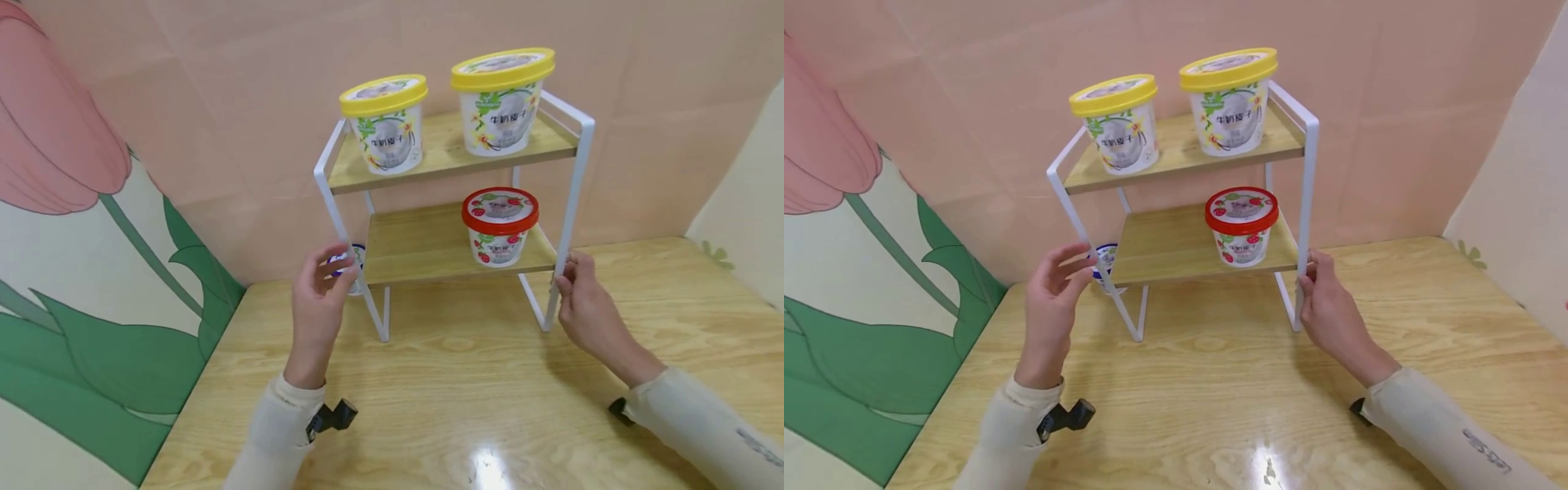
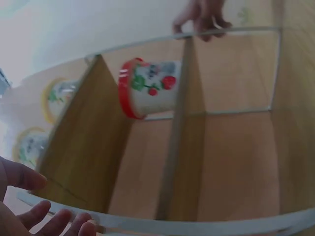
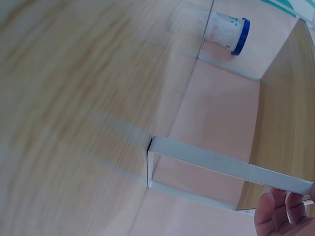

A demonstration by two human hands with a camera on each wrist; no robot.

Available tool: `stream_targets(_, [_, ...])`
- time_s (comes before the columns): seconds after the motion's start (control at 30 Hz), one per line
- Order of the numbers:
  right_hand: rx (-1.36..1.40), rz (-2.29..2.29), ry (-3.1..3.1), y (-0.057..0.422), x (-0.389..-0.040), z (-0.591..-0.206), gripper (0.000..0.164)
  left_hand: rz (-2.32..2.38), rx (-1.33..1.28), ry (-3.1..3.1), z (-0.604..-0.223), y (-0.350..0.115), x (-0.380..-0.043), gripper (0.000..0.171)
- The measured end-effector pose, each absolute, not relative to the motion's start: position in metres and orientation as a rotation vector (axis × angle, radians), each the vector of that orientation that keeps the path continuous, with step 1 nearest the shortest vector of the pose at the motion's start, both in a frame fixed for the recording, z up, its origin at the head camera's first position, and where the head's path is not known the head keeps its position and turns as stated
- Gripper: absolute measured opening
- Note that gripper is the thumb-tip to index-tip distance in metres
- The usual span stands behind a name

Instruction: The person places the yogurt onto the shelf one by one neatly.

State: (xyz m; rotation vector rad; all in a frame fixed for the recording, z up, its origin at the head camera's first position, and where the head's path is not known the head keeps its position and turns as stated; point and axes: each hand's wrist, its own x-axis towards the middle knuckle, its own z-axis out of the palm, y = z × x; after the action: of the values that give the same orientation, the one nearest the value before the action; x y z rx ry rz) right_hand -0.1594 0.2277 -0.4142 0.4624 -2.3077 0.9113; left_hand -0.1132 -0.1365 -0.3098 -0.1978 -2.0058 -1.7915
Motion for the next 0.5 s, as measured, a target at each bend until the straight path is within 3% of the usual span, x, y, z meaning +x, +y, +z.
stream_targets(0.33, [0.476, 0.885, -2.28, 0.228, -0.159, -0.415, 0.027, -1.713, -0.083, -2.197, -0.351, -0.146, -0.127, 0.033])
stream_targets(0.5, [0.476, 0.895, -2.283, 0.228, -0.16, -0.414, 0.027, -1.741, -0.039, -2.203, -0.362, -0.155, -0.144, 0.02])
